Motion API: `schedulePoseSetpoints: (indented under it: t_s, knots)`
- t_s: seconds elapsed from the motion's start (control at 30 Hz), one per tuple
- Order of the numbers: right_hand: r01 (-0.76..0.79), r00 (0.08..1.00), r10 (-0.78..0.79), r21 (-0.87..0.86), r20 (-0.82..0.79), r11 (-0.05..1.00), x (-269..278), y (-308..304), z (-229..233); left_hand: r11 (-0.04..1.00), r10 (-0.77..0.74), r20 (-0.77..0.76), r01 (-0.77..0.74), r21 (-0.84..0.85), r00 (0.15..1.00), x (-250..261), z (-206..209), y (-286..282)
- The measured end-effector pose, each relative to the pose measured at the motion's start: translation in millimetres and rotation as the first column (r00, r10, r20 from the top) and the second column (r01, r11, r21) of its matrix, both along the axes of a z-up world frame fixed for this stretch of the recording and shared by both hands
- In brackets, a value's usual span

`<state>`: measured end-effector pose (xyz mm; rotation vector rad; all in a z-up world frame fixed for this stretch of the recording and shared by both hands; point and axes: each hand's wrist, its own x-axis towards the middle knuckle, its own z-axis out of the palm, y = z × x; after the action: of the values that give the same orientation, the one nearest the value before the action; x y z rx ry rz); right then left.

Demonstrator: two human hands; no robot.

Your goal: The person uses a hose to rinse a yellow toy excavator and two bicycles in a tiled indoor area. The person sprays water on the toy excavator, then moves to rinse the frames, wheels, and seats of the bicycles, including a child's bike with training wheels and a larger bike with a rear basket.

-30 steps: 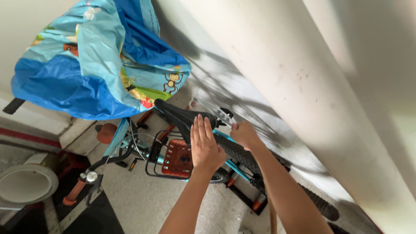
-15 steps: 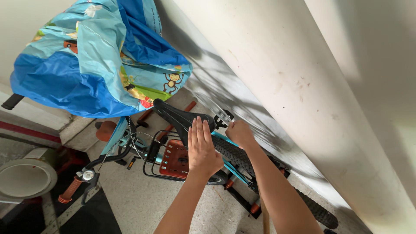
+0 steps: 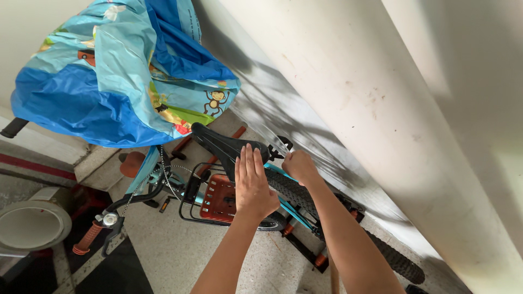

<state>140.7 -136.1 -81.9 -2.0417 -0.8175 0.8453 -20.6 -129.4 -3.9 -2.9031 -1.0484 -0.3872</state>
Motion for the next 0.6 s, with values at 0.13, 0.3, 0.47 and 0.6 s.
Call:
schedulePoseSetpoints:
  t_s: [0.13, 0.3, 0.47, 0.6]
  knots:
    - [-0.007, 1.0, 0.007, -0.03, -0.004, 1.0, -2.3, -2.0, 2.8, 1.0, 0.006, -0.009, -0.006, -0.019, 1.0, 0.4, 1.2, -0.7]
    - [-0.078, 0.997, 0.08, -0.101, 0.006, 0.992, -6.7, -7.7, 7.1, 0.999, 0.013, -0.045, -0.014, -0.037, 0.999, -0.3, 4.9, -0.7]
    - [-0.095, 0.995, 0.1, -0.13, 0.03, 0.987, -10.9, -22.7, 3.7, 0.997, -0.017, -0.031, 0.015, -0.074, 0.999, -1.9, 2.3, 3.7]
    - [-0.066, 0.997, 0.072, -0.125, 0.04, 0.99, -15.6, -42.8, 6.4, 0.985, -0.079, 0.023, 0.081, -0.152, 0.997, -9.4, -0.5, 13.5]
